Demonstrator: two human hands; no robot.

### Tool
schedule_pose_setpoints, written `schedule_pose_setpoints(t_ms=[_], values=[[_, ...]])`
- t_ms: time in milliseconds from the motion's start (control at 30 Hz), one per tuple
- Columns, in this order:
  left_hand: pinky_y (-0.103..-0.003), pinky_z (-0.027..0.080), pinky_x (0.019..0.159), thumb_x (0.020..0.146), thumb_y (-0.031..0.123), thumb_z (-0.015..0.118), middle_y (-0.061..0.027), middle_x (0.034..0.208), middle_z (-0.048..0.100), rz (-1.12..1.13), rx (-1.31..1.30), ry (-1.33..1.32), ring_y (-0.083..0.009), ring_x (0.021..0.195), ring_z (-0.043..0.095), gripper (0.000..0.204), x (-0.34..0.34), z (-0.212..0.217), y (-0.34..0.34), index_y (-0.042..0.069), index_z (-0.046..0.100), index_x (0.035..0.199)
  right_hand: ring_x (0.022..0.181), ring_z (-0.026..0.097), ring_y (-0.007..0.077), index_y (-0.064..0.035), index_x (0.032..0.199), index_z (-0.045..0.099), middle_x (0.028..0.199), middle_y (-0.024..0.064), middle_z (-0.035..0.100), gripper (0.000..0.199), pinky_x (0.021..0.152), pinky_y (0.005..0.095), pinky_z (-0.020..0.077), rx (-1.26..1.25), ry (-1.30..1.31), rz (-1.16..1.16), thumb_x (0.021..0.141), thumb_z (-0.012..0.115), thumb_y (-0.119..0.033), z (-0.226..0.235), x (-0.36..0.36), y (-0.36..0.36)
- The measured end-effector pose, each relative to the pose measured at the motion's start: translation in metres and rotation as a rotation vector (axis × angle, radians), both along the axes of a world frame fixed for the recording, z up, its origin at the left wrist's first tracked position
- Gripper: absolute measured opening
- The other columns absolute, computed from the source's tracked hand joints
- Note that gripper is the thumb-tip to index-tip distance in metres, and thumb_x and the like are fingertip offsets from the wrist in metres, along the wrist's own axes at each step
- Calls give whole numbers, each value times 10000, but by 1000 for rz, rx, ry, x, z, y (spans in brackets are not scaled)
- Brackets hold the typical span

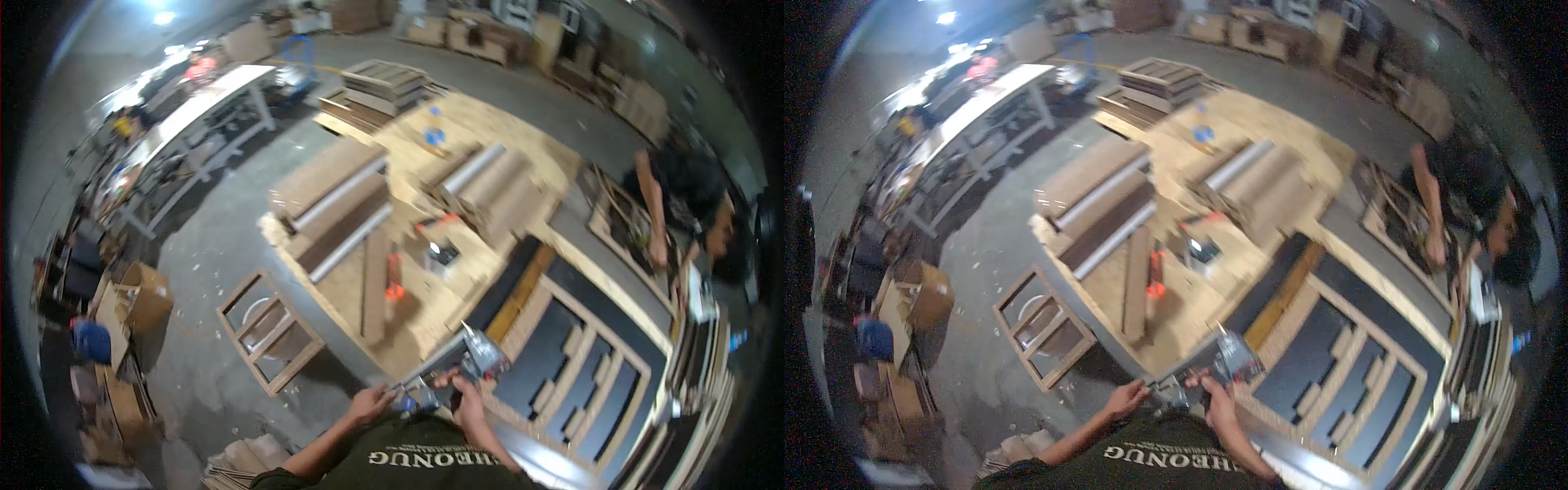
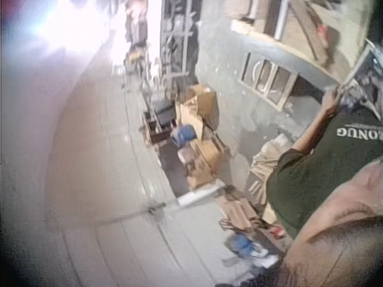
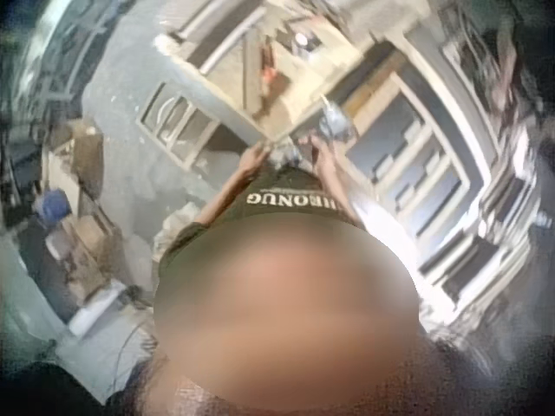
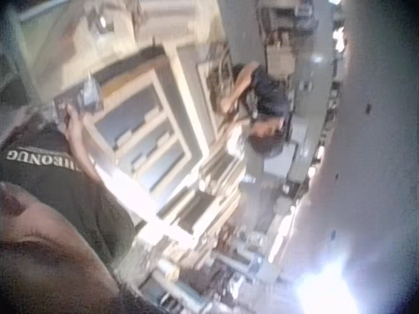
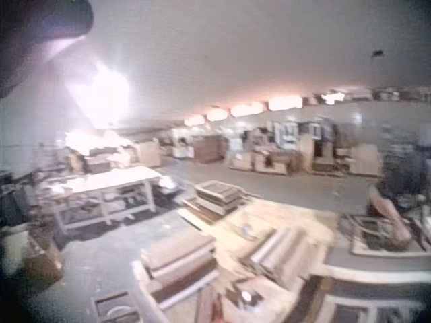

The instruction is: Assembling and stapling wooden slats into a frame on a workbench in a manufacturing facility.

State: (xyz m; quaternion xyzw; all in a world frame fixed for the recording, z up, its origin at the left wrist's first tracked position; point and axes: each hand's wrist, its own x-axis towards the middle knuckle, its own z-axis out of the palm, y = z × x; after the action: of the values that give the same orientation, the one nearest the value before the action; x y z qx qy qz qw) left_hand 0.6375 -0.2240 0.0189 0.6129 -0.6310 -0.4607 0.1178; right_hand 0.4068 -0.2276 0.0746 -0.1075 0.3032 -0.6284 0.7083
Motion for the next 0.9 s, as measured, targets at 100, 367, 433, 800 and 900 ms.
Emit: schedule_pose_setpoints(t_ms=[100,367,433,800,900], values=[[-475,424,627,850,459,542,-199,743,583,-28,-99,-80,-423,748,562,399,3,27,-5,60,525,842,805,569,238,-24,886,530,798,101,570,78,817,372,457,84,3,-29,846,521,-90,11,2,-4],[-458,445,658,836,479,556,-194,797,583,-344,-350,-67,-396,764,570,409,8,42,-65,75,546,897,643,482,213,-104,701,446,617,47,451,241,725,372,428,271,-285,-244,843,564,-258,0,-23,-1],[-445,464,660,842,377,580,-171,831,595,-352,-364,-93,-368,763,582,311,-10,69,-118,83,585,941,632,478,203,-116,693,429,610,36,443,240,720,374,432,260,-259,-244,841,549,-261,6,-31,-3],[-451,472,631,814,168,539,-147,755,610,-434,-790,-368,-352,739,599,127,-127,89,-323,83,599,741,655,474,193,-109,696,428,625,33,455,226,698,333,404,50,-166,-204,819,529,-270,2,-47,1],[-457,472,628,760,146,541,-146,727,606,-476,-723,-396,-359,722,595,107,-131,78,-337,100,595,680,660,459,182,-115,697,413,623,28,439,227,692,319,391,60,-151,-222,814,524,-274,-1,-52,2]])
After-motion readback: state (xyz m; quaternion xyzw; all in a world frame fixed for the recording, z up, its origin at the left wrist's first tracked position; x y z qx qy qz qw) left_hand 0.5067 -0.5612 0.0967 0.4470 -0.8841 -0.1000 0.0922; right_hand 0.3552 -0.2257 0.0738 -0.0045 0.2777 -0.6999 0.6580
